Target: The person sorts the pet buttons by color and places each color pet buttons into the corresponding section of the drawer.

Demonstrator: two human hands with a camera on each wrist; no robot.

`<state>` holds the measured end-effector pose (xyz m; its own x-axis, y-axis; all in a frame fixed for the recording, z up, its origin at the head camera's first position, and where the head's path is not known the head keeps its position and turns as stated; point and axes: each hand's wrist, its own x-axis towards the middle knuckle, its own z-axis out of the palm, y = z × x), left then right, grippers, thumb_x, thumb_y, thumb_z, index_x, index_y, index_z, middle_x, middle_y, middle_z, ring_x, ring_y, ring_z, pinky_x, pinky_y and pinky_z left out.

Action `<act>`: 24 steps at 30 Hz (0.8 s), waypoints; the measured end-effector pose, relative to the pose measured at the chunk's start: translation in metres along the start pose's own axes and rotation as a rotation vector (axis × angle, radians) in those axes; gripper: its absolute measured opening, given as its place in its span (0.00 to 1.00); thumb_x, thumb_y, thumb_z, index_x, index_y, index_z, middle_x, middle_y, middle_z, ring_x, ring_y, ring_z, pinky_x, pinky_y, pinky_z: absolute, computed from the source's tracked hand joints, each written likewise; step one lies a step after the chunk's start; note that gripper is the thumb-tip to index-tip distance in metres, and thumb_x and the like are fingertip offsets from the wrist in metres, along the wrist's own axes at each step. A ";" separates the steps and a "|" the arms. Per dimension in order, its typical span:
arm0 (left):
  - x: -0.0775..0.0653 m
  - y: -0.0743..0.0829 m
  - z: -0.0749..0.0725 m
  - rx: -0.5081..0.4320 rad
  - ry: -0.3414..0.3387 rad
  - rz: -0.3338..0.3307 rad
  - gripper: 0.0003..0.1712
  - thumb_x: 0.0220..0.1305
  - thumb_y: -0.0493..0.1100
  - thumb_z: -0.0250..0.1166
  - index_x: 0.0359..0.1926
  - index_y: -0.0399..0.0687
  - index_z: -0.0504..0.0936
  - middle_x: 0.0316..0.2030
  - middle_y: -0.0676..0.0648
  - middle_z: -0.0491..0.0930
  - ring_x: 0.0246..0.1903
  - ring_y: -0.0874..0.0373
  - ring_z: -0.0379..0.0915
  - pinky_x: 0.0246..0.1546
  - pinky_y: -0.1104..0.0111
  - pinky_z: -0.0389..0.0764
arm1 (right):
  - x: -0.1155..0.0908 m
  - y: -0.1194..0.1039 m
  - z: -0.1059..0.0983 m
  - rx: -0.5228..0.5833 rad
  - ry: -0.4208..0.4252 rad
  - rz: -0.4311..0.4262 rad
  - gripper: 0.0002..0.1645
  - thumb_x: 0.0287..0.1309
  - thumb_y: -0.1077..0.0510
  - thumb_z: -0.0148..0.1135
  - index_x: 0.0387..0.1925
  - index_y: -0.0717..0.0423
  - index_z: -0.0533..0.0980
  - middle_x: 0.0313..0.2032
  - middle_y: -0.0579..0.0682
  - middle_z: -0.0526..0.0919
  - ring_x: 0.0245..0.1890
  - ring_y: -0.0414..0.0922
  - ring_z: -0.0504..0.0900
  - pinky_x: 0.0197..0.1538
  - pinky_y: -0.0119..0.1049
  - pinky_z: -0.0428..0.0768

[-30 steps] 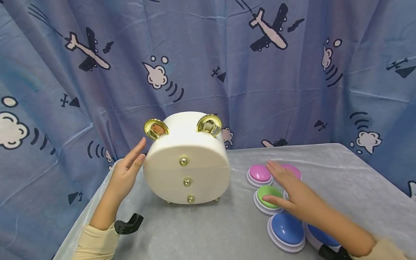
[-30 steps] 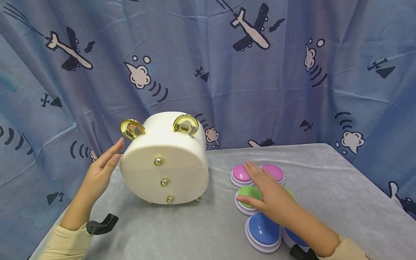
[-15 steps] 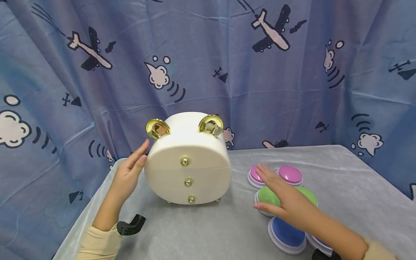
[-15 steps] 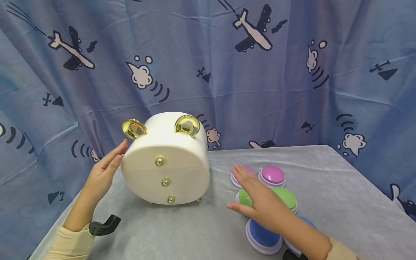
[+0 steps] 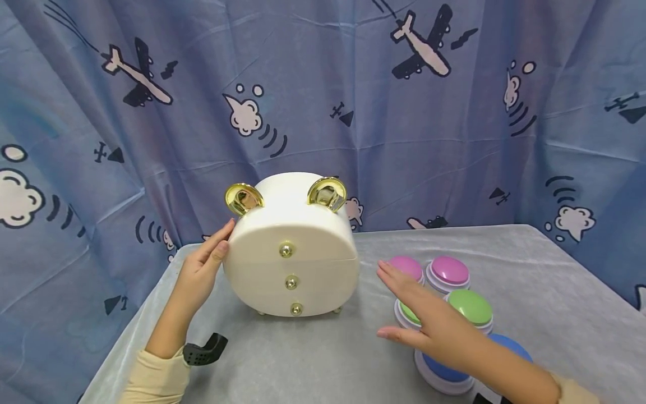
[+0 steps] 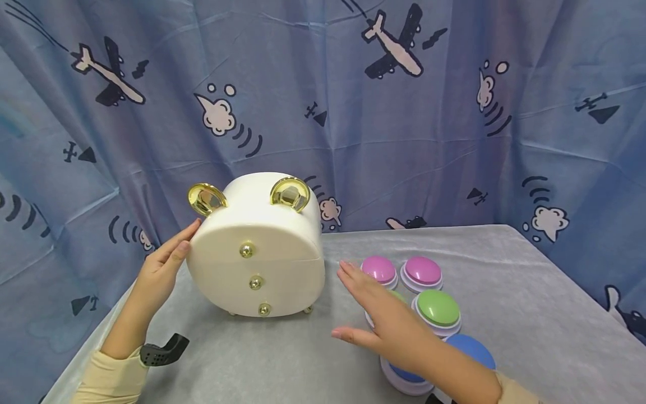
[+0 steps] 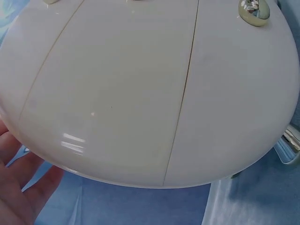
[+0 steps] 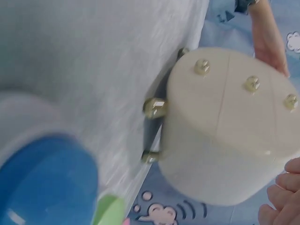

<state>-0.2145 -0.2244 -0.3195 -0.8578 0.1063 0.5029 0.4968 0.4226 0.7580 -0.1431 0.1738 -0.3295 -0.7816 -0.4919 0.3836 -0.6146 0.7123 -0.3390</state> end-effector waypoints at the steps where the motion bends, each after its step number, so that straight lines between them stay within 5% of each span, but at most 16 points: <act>1: 0.000 0.000 0.000 -0.002 -0.001 0.000 0.24 0.79 0.43 0.47 0.72 0.49 0.68 0.71 0.44 0.66 0.63 0.86 0.60 0.61 0.91 0.62 | 0.001 -0.003 0.001 0.012 -0.001 -0.002 0.52 0.59 0.36 0.65 0.78 0.39 0.52 0.77 0.43 0.56 0.74 0.48 0.63 0.66 0.55 0.73; 10: 0.002 -0.004 -0.001 -0.020 -0.011 -0.011 0.25 0.80 0.46 0.46 0.72 0.47 0.68 0.72 0.43 0.65 0.65 0.84 0.59 0.62 0.90 0.62 | 0.014 -0.027 0.011 0.127 0.085 -0.046 0.46 0.59 0.45 0.70 0.75 0.44 0.61 0.76 0.44 0.61 0.72 0.45 0.66 0.64 0.54 0.76; 17: 0.003 -0.003 0.000 -0.037 -0.006 -0.014 0.24 0.80 0.45 0.46 0.71 0.47 0.69 0.71 0.46 0.66 0.64 0.84 0.60 0.61 0.90 0.63 | 0.022 -0.040 0.017 0.257 0.126 -0.097 0.44 0.59 0.52 0.70 0.74 0.48 0.63 0.74 0.48 0.64 0.73 0.40 0.64 0.71 0.24 0.61; 24: 0.002 -0.002 0.001 -0.044 0.009 -0.026 0.24 0.80 0.45 0.46 0.71 0.47 0.70 0.71 0.47 0.66 0.64 0.84 0.60 0.62 0.90 0.62 | 0.030 -0.049 0.022 0.325 0.103 -0.099 0.41 0.60 0.52 0.70 0.72 0.49 0.66 0.72 0.48 0.68 0.71 0.45 0.69 0.70 0.36 0.71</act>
<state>-0.2177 -0.2245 -0.3205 -0.8693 0.0872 0.4866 0.4799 0.3851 0.7883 -0.1391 0.1135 -0.3202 -0.7117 -0.4857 0.5075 -0.7017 0.4587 -0.5451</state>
